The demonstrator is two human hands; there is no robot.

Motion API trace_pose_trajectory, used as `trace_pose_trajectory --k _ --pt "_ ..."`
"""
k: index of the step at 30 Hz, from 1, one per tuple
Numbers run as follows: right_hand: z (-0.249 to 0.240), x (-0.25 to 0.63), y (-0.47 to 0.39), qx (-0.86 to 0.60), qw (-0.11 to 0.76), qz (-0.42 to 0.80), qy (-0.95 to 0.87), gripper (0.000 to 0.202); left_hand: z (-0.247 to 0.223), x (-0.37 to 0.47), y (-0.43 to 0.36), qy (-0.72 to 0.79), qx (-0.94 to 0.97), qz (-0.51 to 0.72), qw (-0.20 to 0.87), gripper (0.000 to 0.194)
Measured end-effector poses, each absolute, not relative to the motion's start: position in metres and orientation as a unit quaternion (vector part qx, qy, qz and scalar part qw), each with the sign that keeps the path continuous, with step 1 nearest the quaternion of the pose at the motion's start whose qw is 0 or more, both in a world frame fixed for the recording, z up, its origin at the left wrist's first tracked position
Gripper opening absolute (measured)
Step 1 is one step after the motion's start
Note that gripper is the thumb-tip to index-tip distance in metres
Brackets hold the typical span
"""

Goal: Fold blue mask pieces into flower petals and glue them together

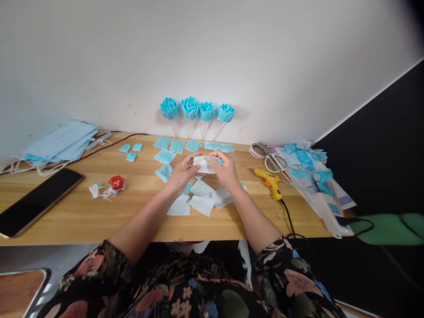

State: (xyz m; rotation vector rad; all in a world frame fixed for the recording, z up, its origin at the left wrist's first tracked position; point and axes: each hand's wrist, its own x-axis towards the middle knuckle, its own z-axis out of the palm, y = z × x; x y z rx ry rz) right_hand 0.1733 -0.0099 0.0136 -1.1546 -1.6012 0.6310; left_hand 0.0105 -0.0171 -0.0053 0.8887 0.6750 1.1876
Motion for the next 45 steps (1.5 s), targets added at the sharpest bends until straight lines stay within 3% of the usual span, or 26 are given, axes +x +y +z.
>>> trace_pose_trajectory --k 9,17,23,28,45 --pt "0.01 0.179 -0.007 -0.461 0.513 0.238 -0.684 0.023 0.002 0.01 -0.018 0.377 0.372 0.539 0.655 0.035" --pt "0.019 0.191 -0.007 -0.337 0.491 0.096 -0.798 0.032 0.016 0.003 -0.015 0.322 0.272 0.598 0.682 0.016" --pt "0.018 0.188 -0.008 -0.33 0.458 0.044 -0.824 0.025 0.014 0.005 -0.017 0.312 0.273 0.595 0.689 0.018" --pt "0.012 0.187 -0.002 -0.372 0.458 0.072 -0.804 0.005 0.009 0.005 -0.017 0.314 0.297 0.585 0.686 0.026" --pt "0.01 0.176 -0.009 -0.429 0.489 0.227 -0.725 0.009 0.007 0.007 -0.018 0.347 0.35 0.579 0.65 0.034"
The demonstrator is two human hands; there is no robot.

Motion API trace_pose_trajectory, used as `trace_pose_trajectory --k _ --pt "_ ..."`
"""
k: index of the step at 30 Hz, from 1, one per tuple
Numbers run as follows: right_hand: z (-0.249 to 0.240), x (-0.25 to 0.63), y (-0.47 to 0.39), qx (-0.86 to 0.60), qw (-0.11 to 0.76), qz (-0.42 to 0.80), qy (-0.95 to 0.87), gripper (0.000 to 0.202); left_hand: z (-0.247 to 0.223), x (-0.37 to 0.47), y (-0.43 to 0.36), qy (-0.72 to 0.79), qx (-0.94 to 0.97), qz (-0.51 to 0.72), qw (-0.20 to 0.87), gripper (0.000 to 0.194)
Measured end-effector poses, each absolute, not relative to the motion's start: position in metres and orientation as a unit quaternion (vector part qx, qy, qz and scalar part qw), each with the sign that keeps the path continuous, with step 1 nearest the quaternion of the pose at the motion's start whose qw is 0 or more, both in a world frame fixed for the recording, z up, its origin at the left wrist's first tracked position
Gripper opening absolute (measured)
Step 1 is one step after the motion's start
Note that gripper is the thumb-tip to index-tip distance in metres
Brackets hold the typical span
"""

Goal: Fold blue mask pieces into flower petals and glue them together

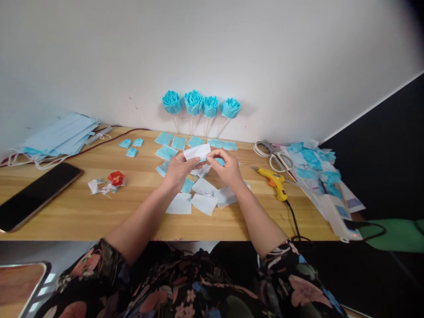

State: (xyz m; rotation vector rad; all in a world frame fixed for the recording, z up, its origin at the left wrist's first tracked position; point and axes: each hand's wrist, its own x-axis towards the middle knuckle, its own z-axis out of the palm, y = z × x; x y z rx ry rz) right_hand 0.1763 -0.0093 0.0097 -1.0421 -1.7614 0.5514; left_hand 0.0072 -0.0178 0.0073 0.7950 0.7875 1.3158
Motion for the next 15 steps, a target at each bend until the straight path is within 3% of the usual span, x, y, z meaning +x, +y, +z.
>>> trace_pose_trajectory --k 11,15 --pt "0.0063 0.1753 -0.0054 -0.444 0.52 0.271 -0.677 0.009 0.0075 0.0081 -0.0181 0.375 0.422 0.57 0.597 0.037" --pt "0.0031 0.174 -0.0035 -0.437 0.518 0.338 -0.653 0.025 0.008 0.0071 -0.0169 0.385 0.43 0.581 0.574 0.041"
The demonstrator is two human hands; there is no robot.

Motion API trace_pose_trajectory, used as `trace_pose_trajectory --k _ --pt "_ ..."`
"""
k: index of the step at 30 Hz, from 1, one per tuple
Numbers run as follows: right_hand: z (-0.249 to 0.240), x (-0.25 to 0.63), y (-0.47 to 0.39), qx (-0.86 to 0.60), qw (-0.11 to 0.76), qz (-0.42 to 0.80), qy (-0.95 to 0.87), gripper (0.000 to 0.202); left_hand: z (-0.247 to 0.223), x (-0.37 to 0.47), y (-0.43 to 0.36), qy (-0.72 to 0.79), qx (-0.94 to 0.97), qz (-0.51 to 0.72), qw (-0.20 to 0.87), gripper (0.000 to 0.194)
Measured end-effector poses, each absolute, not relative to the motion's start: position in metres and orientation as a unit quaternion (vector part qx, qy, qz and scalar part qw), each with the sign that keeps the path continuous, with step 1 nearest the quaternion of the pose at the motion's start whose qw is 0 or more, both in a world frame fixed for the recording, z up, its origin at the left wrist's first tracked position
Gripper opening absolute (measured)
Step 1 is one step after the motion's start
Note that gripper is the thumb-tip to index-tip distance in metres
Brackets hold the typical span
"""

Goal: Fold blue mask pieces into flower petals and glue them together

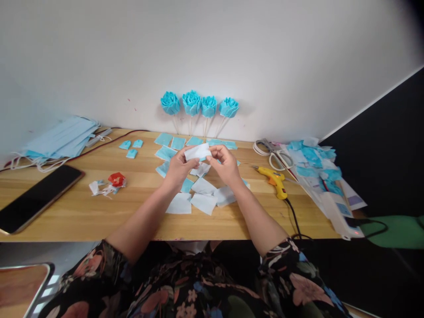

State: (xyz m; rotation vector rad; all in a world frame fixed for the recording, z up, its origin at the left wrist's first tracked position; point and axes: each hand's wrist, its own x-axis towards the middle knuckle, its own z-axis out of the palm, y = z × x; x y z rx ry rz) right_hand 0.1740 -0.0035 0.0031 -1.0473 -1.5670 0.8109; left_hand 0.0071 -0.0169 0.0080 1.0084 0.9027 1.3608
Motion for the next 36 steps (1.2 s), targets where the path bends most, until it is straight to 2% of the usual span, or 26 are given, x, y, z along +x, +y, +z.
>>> trace_pose_trajectory --k 4,8,14,19,24,31,36 --pt "0.003 0.176 -0.001 -0.405 0.495 0.442 -0.629 0.053 0.011 0.005 -0.017 0.403 0.448 0.571 0.558 0.045" --pt "0.002 0.179 -0.001 -0.387 0.463 0.481 -0.636 0.067 0.011 0.006 -0.019 0.416 0.485 0.565 0.522 0.045" --pt "0.001 0.177 -0.004 -0.41 0.441 0.454 -0.657 0.058 0.011 0.004 -0.018 0.37 0.454 0.597 0.548 0.051" --pt "0.003 0.173 -0.006 -0.402 0.493 0.438 -0.636 0.055 0.011 0.004 -0.016 0.324 0.384 0.618 0.604 0.053" --pt "-0.001 0.171 -0.006 -0.398 0.506 0.441 -0.625 0.057 0.002 0.009 -0.017 0.361 0.394 0.552 0.64 0.031" --pt "0.005 0.17 -0.008 -0.387 0.496 0.469 -0.62 0.055 -0.001 0.008 -0.015 0.394 0.357 0.568 0.628 0.028" --pt "0.005 0.171 -0.008 -0.385 0.492 0.48 -0.616 0.062 0.002 0.007 -0.016 0.4 0.351 0.555 0.639 0.027"
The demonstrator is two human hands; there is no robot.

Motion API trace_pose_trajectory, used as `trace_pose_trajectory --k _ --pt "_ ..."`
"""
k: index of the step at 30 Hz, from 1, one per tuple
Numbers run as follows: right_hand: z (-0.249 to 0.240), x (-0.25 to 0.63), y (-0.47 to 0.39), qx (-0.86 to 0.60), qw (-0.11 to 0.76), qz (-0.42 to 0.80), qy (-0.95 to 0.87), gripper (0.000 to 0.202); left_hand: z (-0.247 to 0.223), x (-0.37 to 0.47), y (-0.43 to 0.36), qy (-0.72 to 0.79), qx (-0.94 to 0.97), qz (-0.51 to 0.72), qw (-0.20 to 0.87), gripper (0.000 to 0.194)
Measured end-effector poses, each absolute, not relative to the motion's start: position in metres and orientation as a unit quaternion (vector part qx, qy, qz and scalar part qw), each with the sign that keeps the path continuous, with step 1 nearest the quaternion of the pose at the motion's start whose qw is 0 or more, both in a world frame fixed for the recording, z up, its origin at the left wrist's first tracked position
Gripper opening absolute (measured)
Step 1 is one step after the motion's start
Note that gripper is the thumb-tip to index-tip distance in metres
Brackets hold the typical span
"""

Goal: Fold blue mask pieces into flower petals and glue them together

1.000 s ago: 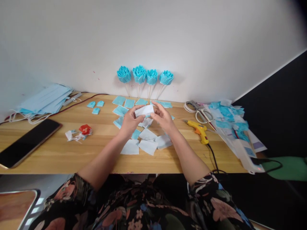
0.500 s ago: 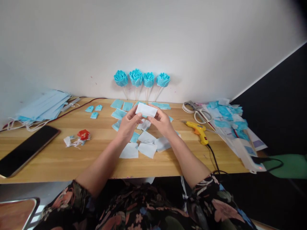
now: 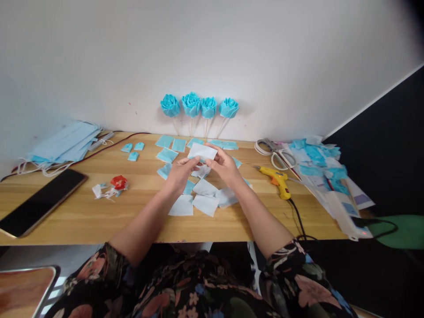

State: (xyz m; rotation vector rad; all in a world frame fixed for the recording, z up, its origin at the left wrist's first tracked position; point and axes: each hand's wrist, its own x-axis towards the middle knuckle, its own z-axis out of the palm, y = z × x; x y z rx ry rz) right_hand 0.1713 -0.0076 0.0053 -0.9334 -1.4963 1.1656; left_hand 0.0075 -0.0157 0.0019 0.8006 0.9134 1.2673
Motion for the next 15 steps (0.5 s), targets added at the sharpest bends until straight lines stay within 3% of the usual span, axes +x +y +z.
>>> trace_pose_trajectory --k 15 --pt "0.0008 0.1738 -0.0038 -0.411 0.473 0.442 -0.642 0.056 0.0032 0.0092 -0.016 0.382 0.337 0.572 0.643 0.037"
